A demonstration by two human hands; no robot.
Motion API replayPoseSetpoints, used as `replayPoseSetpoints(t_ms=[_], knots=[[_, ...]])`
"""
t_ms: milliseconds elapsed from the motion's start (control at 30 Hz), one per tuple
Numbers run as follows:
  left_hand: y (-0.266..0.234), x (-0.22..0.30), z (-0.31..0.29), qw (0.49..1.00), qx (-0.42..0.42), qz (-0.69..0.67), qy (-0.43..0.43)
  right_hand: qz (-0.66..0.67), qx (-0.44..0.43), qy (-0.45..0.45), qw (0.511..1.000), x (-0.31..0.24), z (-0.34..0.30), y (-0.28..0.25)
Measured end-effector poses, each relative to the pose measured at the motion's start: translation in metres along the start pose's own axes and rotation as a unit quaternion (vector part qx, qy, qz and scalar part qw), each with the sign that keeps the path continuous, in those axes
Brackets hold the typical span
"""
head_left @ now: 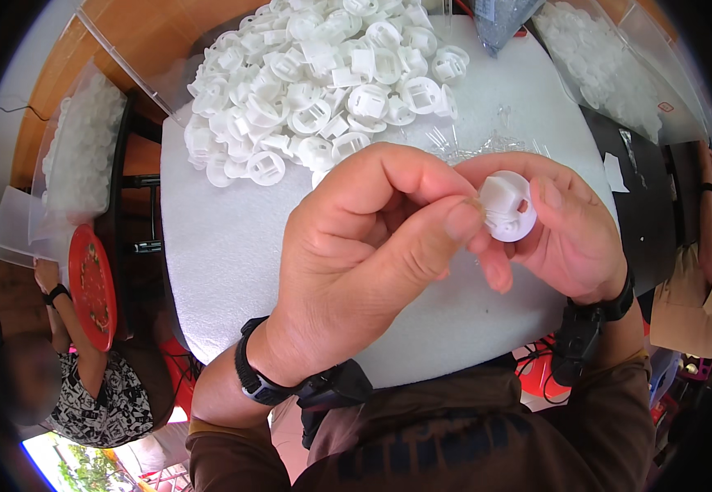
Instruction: Assembling small white plastic components by inserting transparent pins into housings.
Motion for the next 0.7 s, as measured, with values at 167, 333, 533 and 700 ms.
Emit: replayPoseSetpoints(t_ms=[167, 333, 533, 700], knots=[[-0.0019, 0.0017, 0.0001, 1.0, 0.001, 0.006, 0.019, -0.001, 0.001, 0.002, 1.0, -0.0008, 0.0005, -0.0003], [-0.0009, 0.0013, -0.0002, 0.999, 0.0, 0.022, 0.031, -0.015, 0.001, -0.001, 1.0, -0.0002, 0.0004, -0.0002], [0.0001, 0.0011, -0.0012, 0.998, -0.004, 0.037, 0.043, -0.019, -0.002, -0.002, 1.0, -0.0003, -0.0004, -0.0008], [0.0005, 0.0023, -0.0023, 0.998, -0.001, 0.048, 0.044, -0.016, -0.008, -0.001, 1.0, 0.0004, -0.0004, -0.0022]])
Point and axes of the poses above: each hand's wrist, its own z-axis towards the middle knuckle, its own y-axis out of the palm, x = y × z, the point moved 3 cm from there along z, towards the middle knuckle, and after that the axes turned 6 degrees about -y, right-handed, at the moved point
